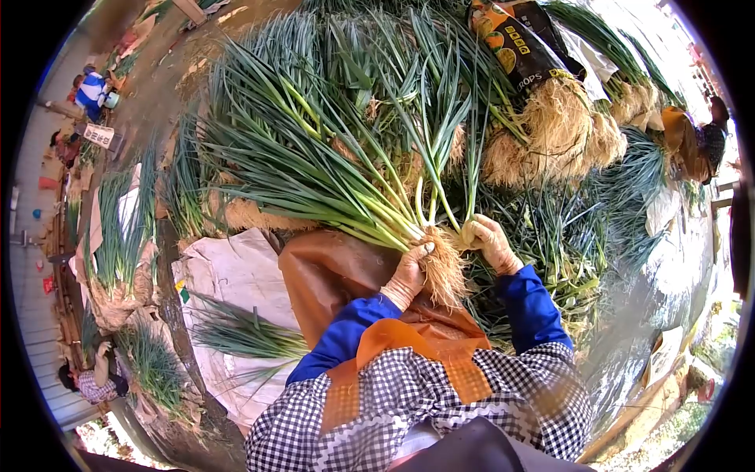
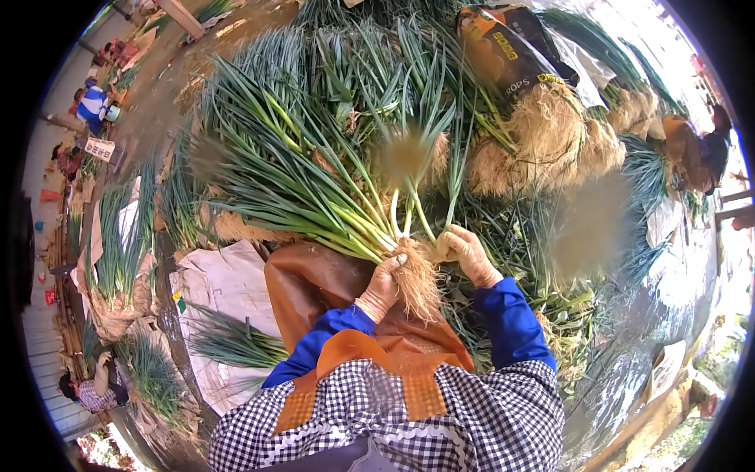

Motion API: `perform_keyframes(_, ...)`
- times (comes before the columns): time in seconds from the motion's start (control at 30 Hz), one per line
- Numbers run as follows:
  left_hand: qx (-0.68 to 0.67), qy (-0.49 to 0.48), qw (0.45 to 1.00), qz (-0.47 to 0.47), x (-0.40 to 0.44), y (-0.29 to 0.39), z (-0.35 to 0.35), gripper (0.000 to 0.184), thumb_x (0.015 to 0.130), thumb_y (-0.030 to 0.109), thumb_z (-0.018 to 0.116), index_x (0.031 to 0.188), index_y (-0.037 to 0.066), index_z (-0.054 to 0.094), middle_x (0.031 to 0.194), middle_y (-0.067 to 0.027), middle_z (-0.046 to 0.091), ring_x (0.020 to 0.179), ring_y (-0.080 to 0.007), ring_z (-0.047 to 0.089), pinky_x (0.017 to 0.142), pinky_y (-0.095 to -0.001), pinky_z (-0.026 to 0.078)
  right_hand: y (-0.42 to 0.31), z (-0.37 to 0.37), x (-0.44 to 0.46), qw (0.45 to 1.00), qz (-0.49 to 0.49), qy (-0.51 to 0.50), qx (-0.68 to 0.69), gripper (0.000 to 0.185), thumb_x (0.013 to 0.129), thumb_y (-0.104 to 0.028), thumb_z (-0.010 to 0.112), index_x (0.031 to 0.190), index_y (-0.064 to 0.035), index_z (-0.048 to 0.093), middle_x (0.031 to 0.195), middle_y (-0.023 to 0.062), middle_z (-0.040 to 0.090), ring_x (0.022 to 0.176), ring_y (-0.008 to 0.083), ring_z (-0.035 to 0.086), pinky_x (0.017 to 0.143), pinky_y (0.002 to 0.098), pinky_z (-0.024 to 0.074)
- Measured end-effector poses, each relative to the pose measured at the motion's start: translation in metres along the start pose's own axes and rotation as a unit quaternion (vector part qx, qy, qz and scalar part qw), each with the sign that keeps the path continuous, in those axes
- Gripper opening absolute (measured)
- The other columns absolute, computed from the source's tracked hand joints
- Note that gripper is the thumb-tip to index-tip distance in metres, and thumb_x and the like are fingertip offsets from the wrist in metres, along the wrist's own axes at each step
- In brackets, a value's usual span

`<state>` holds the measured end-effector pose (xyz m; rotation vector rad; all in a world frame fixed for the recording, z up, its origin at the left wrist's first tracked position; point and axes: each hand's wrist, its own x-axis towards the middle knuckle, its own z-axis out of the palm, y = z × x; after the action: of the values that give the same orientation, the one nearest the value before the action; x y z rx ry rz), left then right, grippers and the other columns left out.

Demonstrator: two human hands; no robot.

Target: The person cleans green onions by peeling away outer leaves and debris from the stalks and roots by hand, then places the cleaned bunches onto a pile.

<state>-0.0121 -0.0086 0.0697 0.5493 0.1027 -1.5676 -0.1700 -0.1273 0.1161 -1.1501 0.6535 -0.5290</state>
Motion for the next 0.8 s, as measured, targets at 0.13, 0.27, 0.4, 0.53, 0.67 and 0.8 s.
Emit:
perform_keyframes(0.13, -0.037, -0.004, 0.999, 0.024, -0.018, 0.033, 0.026, 0.029, 0.082, 0.006, 0.051, 0.111, 0.001, 0.053, 0.102, -0.0100, 0.061, 0.093, -0.0230, 0.061, 0.090, -0.0388, 0.048, -0.025, -0.078, -0.038, 0.954, 0.026, 0.299, -0.018, 0.023, 0.085, -0.025, 0.051, 0.072, -0.0067, 0.053, 0.066, 0.0008, 0.049, 0.059, 0.0102, 0.045, 0.055, 0.0238, 0.0400)
perform_keyframes(0.27, -0.059, 0.042, 0.994, 0.076, 0.004, 0.020, -0.028, 0.021, 0.080, 0.003, 0.055, 0.101, 0.002, 0.058, 0.093, -0.0064, 0.062, 0.086, -0.0181, 0.061, 0.081, -0.0348, 0.051, 0.006, -0.136, -0.072, 0.854, 0.188, 0.218, -0.434, 0.030, 0.083, -0.037, 0.054, 0.086, -0.0077, 0.062, 0.083, 0.0067, 0.061, 0.077, 0.0202, 0.059, 0.068, 0.0313, 0.0479)
perform_keyframes(0.4, 0.036, 0.019, 0.997, 0.072, -0.002, 0.017, -0.011, 0.022, 0.083, 0.003, 0.053, 0.104, 0.002, 0.057, 0.097, -0.0054, 0.061, 0.091, -0.0170, 0.059, 0.085, -0.0338, 0.049, -0.059, -0.010, -0.033, 0.783, -0.053, 0.142, -0.603, 0.035, 0.077, -0.034, 0.067, 0.106, -0.0167, 0.062, 0.076, 0.0067, 0.062, 0.069, 0.0219, 0.062, 0.060, 0.0337, 0.0492)
perform_keyframes(0.53, 0.066, 0.022, 0.994, 0.090, 0.002, 0.015, -0.012, 0.025, 0.083, 0.003, 0.052, 0.109, 0.003, 0.055, 0.100, -0.0062, 0.060, 0.094, -0.0183, 0.059, 0.087, -0.0336, 0.048, -0.050, 0.041, 0.018, 0.727, -0.086, 0.037, -0.680, 0.046, 0.075, -0.039, 0.064, 0.116, -0.0197, 0.057, 0.068, 0.0065, 0.061, 0.062, 0.0245, 0.061, 0.055, 0.0348, 0.0477)
perform_keyframes(0.67, 0.057, 0.041, 0.991, 0.117, 0.008, 0.011, -0.021, 0.029, 0.084, 0.004, 0.052, 0.113, 0.004, 0.053, 0.103, -0.0078, 0.060, 0.096, -0.0193, 0.058, 0.089, -0.0335, 0.047, 0.006, 0.046, 0.025, 0.760, -0.154, 0.079, -0.626, 0.012, 0.076, -0.025, 0.063, 0.079, -0.0147, 0.066, 0.073, 0.0072, 0.063, 0.064, 0.0253, 0.062, 0.058, 0.0338, 0.0484)
perform_keyframes(0.8, 0.027, 0.018, 0.996, 0.089, 0.002, 0.016, -0.019, 0.031, 0.085, 0.008, 0.051, 0.115, 0.002, 0.052, 0.106, -0.0108, 0.059, 0.098, -0.0224, 0.057, 0.091, -0.0365, 0.046, 0.011, 0.051, 0.005, 0.992, 0.049, 0.112, 0.024, 0.018, 0.084, -0.021, 0.061, 0.079, -0.0039, 0.058, 0.066, -0.0014, 0.055, 0.058, 0.0092, 0.052, 0.051, 0.0241, 0.0407)
